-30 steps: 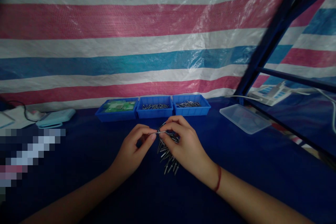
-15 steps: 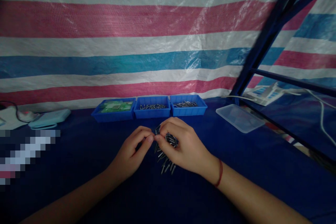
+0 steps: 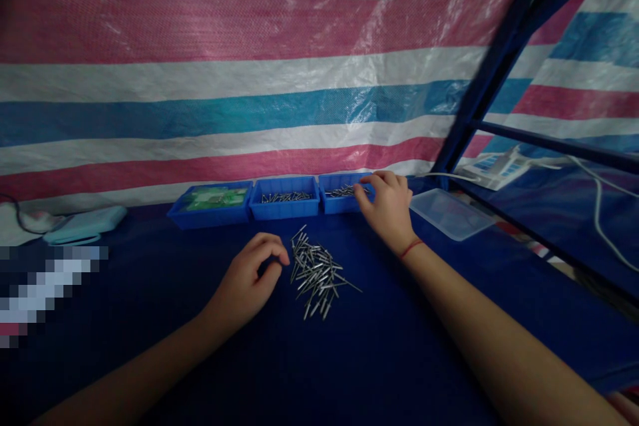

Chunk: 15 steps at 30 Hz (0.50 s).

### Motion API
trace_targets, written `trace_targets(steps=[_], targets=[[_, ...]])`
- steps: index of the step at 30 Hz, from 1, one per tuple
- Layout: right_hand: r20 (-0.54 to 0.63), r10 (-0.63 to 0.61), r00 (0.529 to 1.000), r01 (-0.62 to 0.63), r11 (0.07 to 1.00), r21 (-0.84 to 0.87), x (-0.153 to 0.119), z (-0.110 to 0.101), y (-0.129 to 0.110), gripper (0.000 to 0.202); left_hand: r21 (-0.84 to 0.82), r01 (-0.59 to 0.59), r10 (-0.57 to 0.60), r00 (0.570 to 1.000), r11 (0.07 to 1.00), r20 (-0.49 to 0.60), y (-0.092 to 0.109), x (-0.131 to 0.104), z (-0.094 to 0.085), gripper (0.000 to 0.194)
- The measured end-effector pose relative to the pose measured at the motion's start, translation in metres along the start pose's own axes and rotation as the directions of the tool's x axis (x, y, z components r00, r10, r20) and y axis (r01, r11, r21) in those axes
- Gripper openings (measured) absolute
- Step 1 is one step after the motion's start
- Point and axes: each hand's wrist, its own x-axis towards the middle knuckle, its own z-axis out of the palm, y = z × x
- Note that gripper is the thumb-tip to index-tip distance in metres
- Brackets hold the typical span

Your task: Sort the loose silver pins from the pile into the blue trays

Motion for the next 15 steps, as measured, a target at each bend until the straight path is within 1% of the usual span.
trace_targets(steps=[4, 7, 9, 11, 15], targets=[[0.044, -0.153, 0.987, 0.144, 0.975, 0.171, -0.009, -0.011, -0.023, 0.016, 0.157, -0.052, 0.039, 0.995, 0.986, 0.088, -0.001, -0.002, 0.0, 0.03], [0.109, -0.232, 0.967, 0.187, 0.929, 0.32, -0.019, -0.021, -0.045, 0.014, 0.305, -0.116, 0.063, 0.982, 0.945, 0.178, -0.002, -0.002, 0.002, 0.035], [0.146, -0.269, 0.952, 0.192, 0.897, 0.398, -0.026, -0.026, -0.058, 0.014, 0.392, -0.146, 0.06, 0.973, 0.908, 0.223, -0.003, -0.001, 0.003, 0.031], [0.161, -0.31, 0.937, 0.212, 0.871, 0.444, -0.032, -0.03, -0.067, 0.014, 0.44, -0.166, 0.06, 0.968, 0.883, 0.244, -0.004, 0.001, 0.003, 0.025], [0.185, -0.36, 0.914, 0.238, 0.848, 0.474, -0.037, -0.037, -0.076, 0.013, 0.442, -0.177, 0.064, 0.964, 0.879, 0.259, -0.006, 0.004, 0.0, 0.015]])
